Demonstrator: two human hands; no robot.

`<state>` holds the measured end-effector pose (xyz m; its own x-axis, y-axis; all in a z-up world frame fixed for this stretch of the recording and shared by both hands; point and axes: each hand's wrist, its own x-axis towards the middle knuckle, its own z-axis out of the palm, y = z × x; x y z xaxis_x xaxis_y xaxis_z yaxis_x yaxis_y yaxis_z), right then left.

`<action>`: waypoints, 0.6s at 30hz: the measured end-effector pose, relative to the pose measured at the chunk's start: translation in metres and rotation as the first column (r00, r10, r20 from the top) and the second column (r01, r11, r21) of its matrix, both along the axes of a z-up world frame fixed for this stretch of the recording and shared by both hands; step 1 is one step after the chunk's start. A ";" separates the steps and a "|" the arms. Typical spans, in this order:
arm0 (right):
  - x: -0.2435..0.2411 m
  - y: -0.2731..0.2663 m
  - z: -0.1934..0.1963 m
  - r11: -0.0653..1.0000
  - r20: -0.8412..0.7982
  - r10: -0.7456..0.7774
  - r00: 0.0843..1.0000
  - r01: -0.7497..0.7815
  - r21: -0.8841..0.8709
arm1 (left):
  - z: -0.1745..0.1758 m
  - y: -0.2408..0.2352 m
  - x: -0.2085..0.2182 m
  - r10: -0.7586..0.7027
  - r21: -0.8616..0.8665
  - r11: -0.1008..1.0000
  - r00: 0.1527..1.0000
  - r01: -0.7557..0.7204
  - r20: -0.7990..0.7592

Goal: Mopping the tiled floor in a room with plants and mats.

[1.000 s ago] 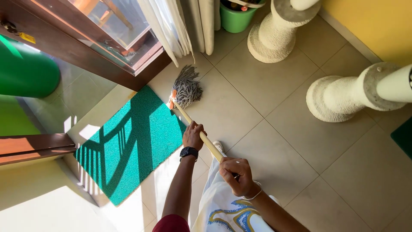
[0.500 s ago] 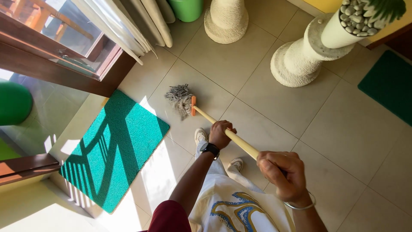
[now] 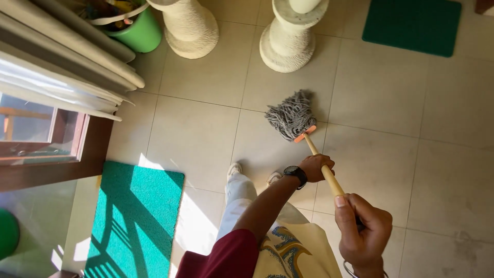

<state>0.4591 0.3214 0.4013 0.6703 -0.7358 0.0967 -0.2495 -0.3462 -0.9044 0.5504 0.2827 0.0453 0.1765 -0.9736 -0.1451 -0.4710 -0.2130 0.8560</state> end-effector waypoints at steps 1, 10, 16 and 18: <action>-0.002 0.008 -0.002 1.000 -0.002 -0.023 1.000 0.023 -0.003 | -0.007 0.002 -0.007 -0.023 -0.003 1.000 1.000 0.023 -0.002; 0.003 0.112 -0.008 0.971 0.302 -0.201 0.932 0.231 -0.066 | -0.012 0.091 0.002 -0.288 -0.090 0.950 0.950 0.299 0.117; 0.023 0.217 -0.019 0.952 0.421 -0.258 0.870 0.302 -0.041 | 0.001 0.206 0.064 -0.366 -0.032 0.926 0.913 0.377 0.179; 0.029 0.248 -0.028 0.961 0.489 -0.224 0.843 0.274 -0.033 | 0.016 0.247 0.087 -0.396 0.060 0.918 0.896 0.392 0.200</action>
